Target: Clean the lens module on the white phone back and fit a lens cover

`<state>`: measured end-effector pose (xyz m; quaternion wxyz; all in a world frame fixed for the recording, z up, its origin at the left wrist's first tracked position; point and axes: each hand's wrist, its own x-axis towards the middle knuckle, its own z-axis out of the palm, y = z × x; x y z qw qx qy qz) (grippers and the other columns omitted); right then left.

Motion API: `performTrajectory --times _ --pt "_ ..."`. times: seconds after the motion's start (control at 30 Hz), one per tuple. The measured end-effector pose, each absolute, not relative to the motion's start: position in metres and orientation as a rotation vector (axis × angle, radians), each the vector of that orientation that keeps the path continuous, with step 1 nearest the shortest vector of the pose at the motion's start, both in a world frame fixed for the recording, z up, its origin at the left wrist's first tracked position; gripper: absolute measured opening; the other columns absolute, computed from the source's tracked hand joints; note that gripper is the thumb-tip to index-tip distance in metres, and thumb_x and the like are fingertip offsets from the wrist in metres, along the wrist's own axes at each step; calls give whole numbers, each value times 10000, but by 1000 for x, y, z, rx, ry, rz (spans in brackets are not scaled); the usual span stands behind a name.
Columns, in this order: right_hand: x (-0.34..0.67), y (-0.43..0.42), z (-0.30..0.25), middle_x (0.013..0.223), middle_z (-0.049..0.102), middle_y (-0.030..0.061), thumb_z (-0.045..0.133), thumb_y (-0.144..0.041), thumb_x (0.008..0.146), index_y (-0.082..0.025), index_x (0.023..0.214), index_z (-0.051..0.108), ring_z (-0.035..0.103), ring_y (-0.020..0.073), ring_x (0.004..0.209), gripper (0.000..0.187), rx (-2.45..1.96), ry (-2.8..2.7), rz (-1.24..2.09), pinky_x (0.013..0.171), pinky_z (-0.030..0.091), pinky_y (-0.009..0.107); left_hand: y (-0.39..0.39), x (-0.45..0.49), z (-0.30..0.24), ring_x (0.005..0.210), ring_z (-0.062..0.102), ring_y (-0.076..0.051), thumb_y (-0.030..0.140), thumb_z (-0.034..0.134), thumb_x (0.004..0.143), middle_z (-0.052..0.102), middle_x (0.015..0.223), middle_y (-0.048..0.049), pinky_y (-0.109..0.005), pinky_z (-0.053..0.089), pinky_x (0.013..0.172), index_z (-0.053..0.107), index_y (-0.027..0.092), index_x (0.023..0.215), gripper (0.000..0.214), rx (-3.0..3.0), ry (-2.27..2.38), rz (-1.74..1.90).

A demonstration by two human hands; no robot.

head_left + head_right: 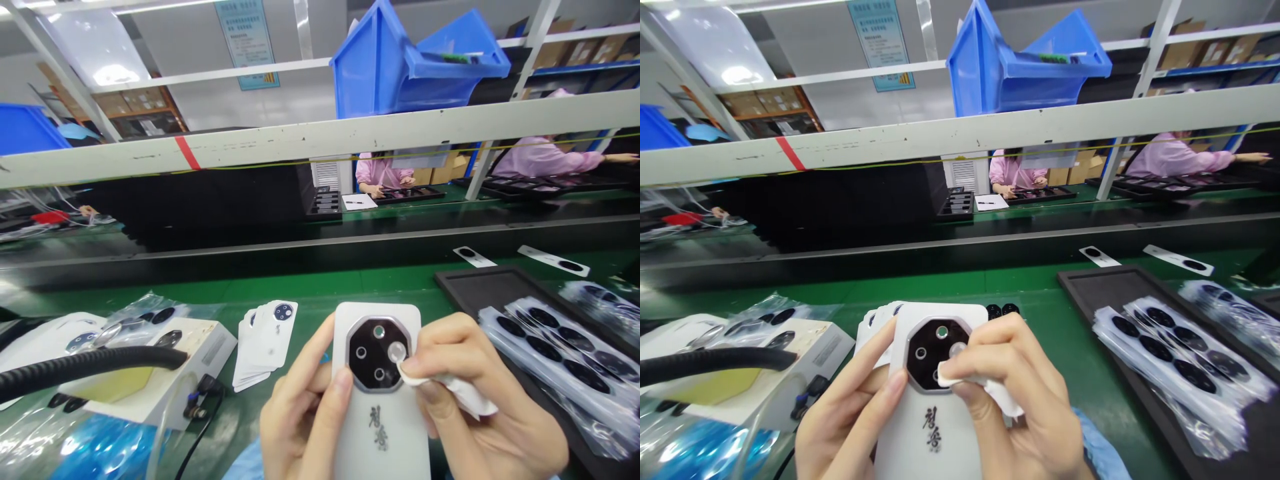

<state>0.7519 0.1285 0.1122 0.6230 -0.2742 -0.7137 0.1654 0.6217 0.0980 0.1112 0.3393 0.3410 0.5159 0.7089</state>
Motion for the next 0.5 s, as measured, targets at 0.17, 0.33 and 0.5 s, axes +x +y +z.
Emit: performTrajectory --times 0.17,0.33,0.5 --pt "755 128 113 836 556 25 571 -13 828 -201 979 648 609 145 717 253 -609 -1650 359 600 557 279 97 625 118 426 527 -66 300 783 673 683 557 33 -129 400 426 762 251 1050 380 764 1255 1839" --pt "756 128 115 825 570 40 571 18 806 -187 966 656 596 155 702 273 -614 -1673 305 587 571 288 96 627 120 421 550 -90 307 752 720 709 611 16 -164 423 426 741 224 1098 388 781 1272 1831" --pt "758 128 117 828 583 38 572 12 810 -187 962 651 607 146 728 262 -632 -1738 231 574 560 248 96 625 117 475 590 -101 319 744 734 705 606 10 -147 430 431 733 220 1118 397 819 1290 1808"
